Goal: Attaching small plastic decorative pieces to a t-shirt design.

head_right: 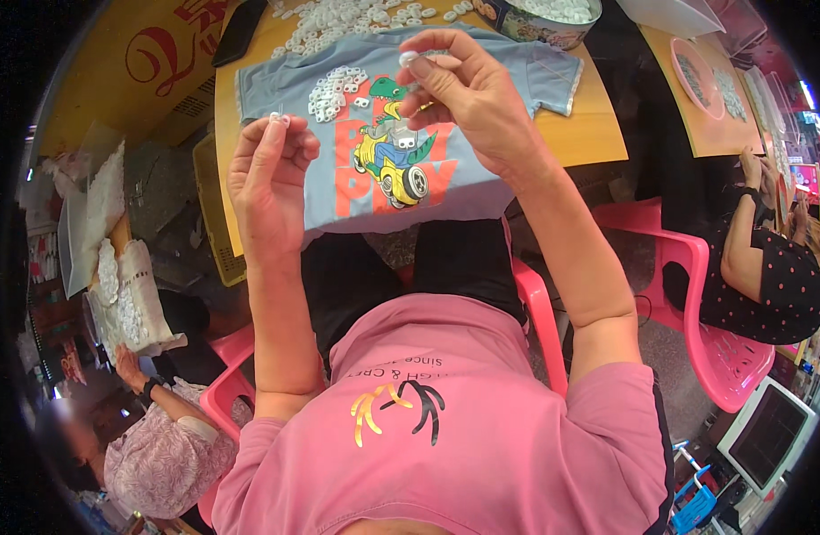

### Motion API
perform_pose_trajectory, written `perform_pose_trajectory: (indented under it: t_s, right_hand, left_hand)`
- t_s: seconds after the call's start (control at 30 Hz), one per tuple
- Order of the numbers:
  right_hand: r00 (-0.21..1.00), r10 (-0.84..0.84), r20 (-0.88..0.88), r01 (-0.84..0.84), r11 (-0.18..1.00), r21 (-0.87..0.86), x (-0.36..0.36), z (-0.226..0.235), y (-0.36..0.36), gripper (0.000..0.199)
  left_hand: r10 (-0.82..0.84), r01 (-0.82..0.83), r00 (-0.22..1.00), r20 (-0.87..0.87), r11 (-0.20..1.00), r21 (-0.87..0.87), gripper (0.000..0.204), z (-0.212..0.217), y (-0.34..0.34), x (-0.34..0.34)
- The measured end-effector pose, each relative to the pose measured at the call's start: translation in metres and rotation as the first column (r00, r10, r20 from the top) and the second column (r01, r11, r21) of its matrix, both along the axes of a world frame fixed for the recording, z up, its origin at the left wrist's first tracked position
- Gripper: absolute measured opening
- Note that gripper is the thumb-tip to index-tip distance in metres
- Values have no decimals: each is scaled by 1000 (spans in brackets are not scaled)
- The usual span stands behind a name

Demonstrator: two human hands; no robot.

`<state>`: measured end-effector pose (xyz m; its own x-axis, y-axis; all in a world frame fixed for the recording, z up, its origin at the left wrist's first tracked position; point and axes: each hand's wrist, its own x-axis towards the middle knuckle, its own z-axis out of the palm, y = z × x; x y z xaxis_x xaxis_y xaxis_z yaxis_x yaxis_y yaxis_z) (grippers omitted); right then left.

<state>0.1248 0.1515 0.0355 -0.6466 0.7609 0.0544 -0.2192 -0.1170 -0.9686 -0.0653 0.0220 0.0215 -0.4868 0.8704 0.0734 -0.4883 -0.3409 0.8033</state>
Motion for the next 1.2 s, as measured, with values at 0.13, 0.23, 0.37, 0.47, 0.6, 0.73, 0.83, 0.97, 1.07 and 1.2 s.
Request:
perform_pose_trajectory:
  t_s: [0.13,0.23,0.37,0.47,0.6,0.73,0.83,0.97,1.07,1.2]
  right_hand:
    - [999,51,-17,-52,997,-64,7,-15,-6,24]
    - [995,42,-90,-58,980,-188,8,-23,-22,20]
    - [999,11,-36,-13,998,-67,8,-29,-35,22]
    - [999,-24,-32,22,998,-56,7,-23,-44,23]
    - [997,-25,-75,22,999,-36,8,-24,-48,23]
    - [999,-10,-41,8,999,-51,10,-25,-50,28]
    - [998,-20,-55,13,993,-116,9,-19,-55,31]
    - [996,-21,-88,1,975,-223,10,-21,-56,33]
    - [995,-59,-75,43,978,-203,7,-24,-58,29]
    - [989,-149,-13,147,985,-94,5,-31,-63,24]
  left_hand:
    - [-4,-2,998,-63,995,-97,10,-9,-7,11]
    - [-77,64,993,-91,988,-142,11,-13,-10,28]
    - [-152,132,983,-104,975,-178,13,-16,-11,41]
    - [-159,139,981,-109,975,-172,14,-15,-12,43]
    - [-149,122,975,-165,978,-167,15,-17,-11,43]
    - [-176,148,971,-161,974,-169,15,-16,-12,45]
    - [-196,164,966,-170,969,-185,15,-17,-12,44]
    - [-191,162,968,-166,972,-170,15,-16,-11,46]
    - [-169,145,974,-154,977,-154,15,-13,-11,48]
    - [-149,134,982,-119,984,-120,15,-8,-10,50]
